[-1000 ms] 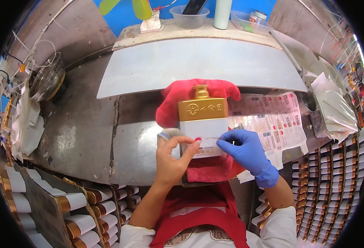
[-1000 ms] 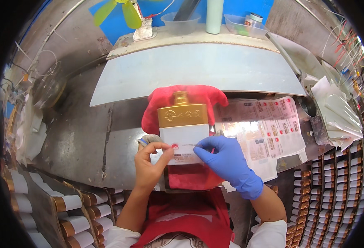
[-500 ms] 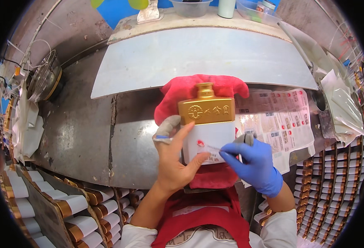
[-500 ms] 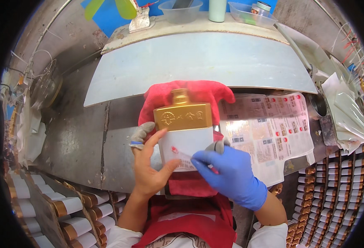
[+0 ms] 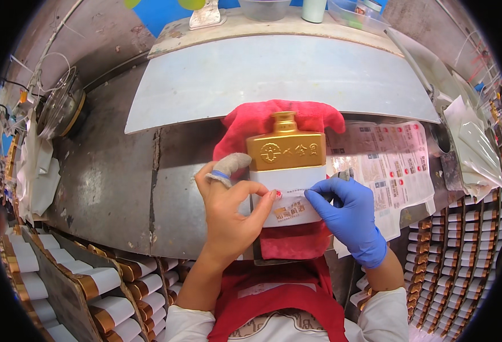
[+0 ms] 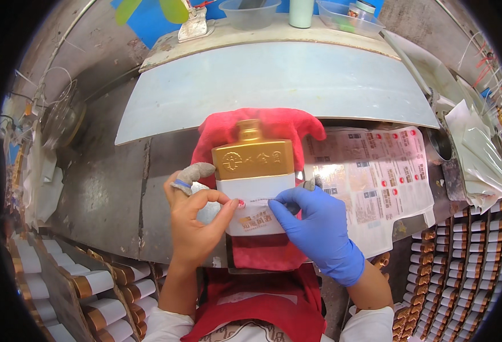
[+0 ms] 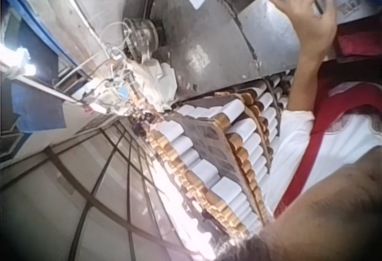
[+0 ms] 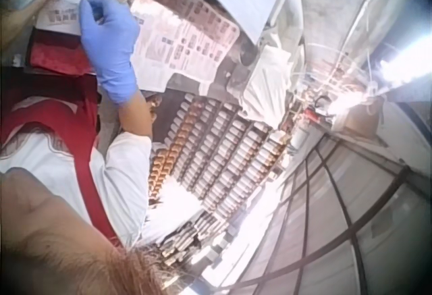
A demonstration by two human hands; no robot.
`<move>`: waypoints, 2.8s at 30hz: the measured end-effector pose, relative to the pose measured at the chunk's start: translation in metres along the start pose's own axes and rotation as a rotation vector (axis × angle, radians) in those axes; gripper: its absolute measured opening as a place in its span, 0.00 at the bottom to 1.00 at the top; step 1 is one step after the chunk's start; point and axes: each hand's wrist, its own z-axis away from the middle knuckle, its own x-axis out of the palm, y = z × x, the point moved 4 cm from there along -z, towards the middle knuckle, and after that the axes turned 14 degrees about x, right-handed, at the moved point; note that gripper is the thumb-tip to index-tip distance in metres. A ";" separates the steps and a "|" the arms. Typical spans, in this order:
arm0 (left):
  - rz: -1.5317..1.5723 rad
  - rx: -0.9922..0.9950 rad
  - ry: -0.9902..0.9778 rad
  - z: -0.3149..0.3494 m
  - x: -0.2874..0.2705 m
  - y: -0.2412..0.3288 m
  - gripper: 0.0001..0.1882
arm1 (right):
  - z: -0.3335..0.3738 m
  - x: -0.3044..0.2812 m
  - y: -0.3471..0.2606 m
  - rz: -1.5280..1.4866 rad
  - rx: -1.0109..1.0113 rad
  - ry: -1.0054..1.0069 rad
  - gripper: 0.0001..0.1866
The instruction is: The person applies adhesive labels to gold-and-white bottles. They peel labels from a sheet, align and press them onto the bottle body, smooth the surface, and place finished bottles onto a nearby rack. The process repeats for multiple bottles.
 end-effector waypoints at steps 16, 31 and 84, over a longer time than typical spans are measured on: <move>0.073 0.061 -0.068 0.005 0.011 0.002 0.29 | 0.015 -0.008 -0.019 0.159 -0.435 0.061 0.08; 0.009 -0.008 0.001 0.015 0.001 0.006 0.07 | 0.006 0.005 0.006 -0.081 0.039 0.020 0.06; -0.006 0.165 -0.225 0.028 0.028 -0.010 0.24 | 0.005 0.025 0.034 -0.330 0.288 -0.125 0.37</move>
